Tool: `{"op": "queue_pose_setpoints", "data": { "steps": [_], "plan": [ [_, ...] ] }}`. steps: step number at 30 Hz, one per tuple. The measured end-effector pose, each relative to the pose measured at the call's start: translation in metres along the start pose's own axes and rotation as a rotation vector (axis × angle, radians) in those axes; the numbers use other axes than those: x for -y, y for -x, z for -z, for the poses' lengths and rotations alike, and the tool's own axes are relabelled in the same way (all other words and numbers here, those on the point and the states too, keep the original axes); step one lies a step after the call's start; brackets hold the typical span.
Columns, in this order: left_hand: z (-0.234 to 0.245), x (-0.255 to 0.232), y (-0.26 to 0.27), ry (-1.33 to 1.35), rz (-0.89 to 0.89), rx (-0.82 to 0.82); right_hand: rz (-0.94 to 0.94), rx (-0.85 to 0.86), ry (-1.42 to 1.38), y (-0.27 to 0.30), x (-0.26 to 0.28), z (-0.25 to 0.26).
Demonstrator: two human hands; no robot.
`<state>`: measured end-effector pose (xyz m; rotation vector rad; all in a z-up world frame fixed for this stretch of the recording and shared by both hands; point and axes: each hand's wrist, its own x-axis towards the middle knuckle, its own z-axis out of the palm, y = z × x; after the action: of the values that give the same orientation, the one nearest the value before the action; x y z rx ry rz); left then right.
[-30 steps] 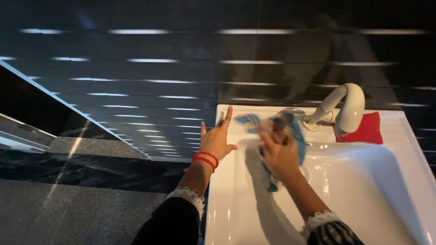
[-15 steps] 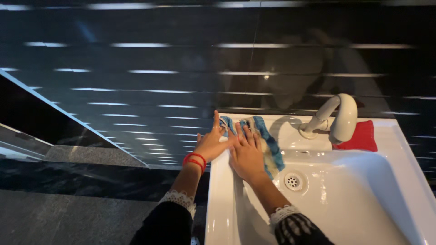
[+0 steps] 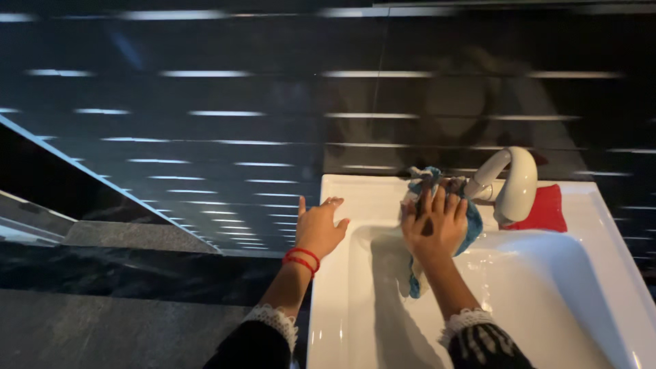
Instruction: The person cleans a white bathroom sink basin, a white faucet, and the tiled wall behind them using a striped blue cloth and a red cloth, wiping different surfaces multiple times.
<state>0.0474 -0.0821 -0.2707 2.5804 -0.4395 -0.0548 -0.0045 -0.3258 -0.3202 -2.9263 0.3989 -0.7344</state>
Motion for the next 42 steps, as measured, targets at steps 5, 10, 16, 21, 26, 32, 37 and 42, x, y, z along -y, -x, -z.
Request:
{"op": "queue_pose_setpoints", "data": {
  "steps": [5,10,16,21,26,32,37,42],
  "plan": [
    [0.012,-0.004,-0.005,-0.007,0.046,0.093,-0.04,-0.135,-0.131,-0.007,0.026,-0.03],
    [0.012,-0.007,-0.006,0.008,0.035,0.077,0.2,-0.07,-0.182,-0.001,0.059,-0.026],
    [0.007,-0.004,-0.001,-0.005,-0.002,0.083,0.205,0.057,-0.294,0.011,0.075,0.006],
    [0.002,-0.001,-0.002,-0.048,-0.019,0.131,0.041,-0.106,0.076,-0.007,0.011,0.025],
    [0.0,0.007,0.0,-0.036,-0.064,0.123,0.01,-0.144,0.001,-0.025,0.013,0.005],
    [0.003,0.009,-0.006,-0.005,-0.046,0.174,0.177,-0.158,-0.12,-0.02,0.045,-0.005],
    [0.0,0.009,-0.004,-0.019,-0.093,0.13,0.371,-0.025,-0.296,-0.015,0.079,0.004],
    [-0.001,0.01,-0.006,-0.027,-0.05,0.176,0.239,-0.029,-0.054,-0.014,0.053,-0.002]
  ]
}}
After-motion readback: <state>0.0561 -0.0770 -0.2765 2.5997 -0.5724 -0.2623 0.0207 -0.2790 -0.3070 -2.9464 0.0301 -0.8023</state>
